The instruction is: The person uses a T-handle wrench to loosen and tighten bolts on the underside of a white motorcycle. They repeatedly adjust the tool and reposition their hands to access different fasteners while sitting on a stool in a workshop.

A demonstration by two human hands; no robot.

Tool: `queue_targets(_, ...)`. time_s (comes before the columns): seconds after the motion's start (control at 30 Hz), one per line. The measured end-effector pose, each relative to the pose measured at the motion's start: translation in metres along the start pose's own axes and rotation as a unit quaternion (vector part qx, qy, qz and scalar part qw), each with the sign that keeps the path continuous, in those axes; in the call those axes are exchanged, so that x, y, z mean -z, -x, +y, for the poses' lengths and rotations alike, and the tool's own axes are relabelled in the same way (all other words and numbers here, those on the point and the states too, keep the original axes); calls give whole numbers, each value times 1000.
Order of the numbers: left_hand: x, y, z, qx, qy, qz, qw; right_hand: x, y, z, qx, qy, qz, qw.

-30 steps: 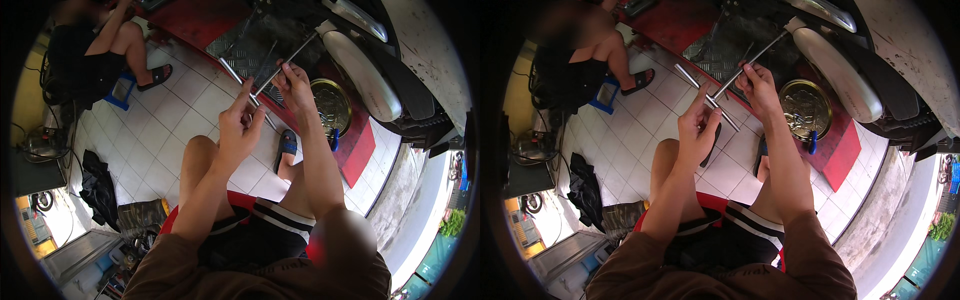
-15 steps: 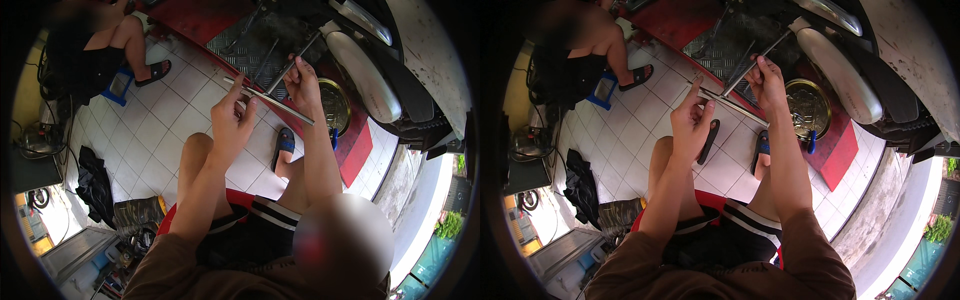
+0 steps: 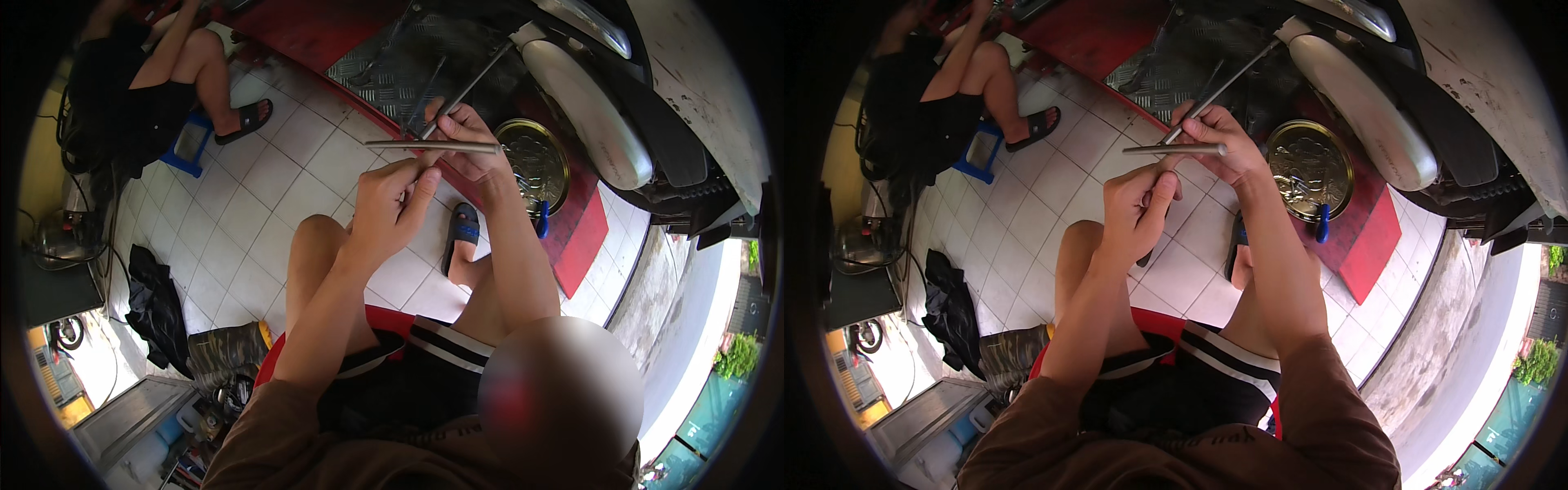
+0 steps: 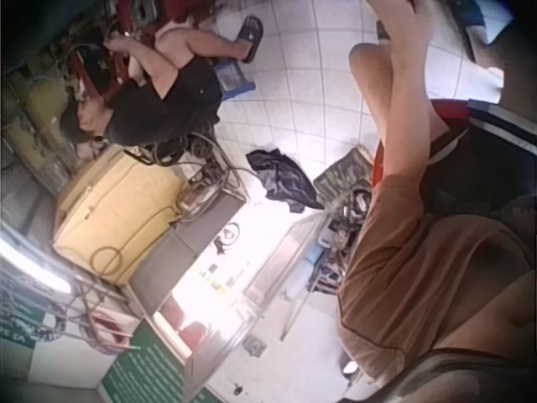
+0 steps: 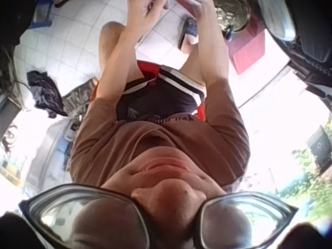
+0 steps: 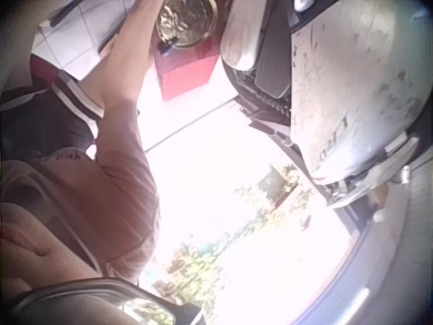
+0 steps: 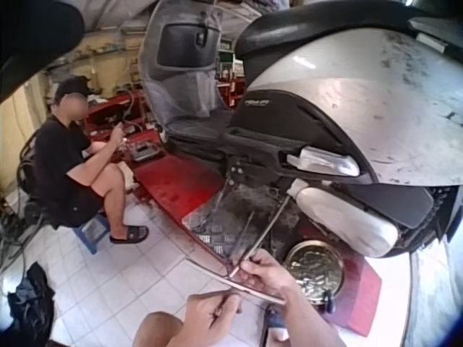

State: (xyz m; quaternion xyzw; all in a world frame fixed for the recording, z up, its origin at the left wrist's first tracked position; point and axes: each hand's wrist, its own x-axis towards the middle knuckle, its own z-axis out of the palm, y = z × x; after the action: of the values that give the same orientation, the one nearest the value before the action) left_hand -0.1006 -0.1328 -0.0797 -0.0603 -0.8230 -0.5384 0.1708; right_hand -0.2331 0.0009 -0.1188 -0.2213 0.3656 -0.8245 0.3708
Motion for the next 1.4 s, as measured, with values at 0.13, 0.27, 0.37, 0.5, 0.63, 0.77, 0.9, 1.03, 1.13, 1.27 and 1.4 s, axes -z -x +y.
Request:
queue_targets(0.13,-1,-3,1,92,102,136,981,3,0,1,4,12,34,999)
queue_targets(0.27,1,9,3,216,140,50,965,2,-3,-1,24,-10,38,999)
queue_targets(0.37,-6,13,19,129,135,-38,982,0,-4,1,31,-7,68,997)
queue_targets(0.5,4,1,16,155,199,134,958,0,-6,1,41,-4,69,997)
queue_targets(0.63,-10,15,18,244,225,1,943,-4,-5,-2,56,-6,67,996)
queue_targets(0.77,-2,8,29,109,173,38,978,-1,-3,0,68,-15,82,994)
queue_targets(0.9,-7,10,11,240,173,10,955,-3,-2,-3,80,-16,115,990)
queue_targets(1.03,-7,12,41,115,149,-38,981,-4,-1,-2,83,-14,126,988)
queue_targets(1.13,1,6,19,197,249,95,943,-4,-1,-2,86,-10,106,991)
queue_targets(1.27,-15,22,32,214,213,-42,952,3,-2,-2,102,-35,99,989)
queue_targets(1.4,0,8,30,201,259,71,942,-1,-1,-1,100,-16,115,988)
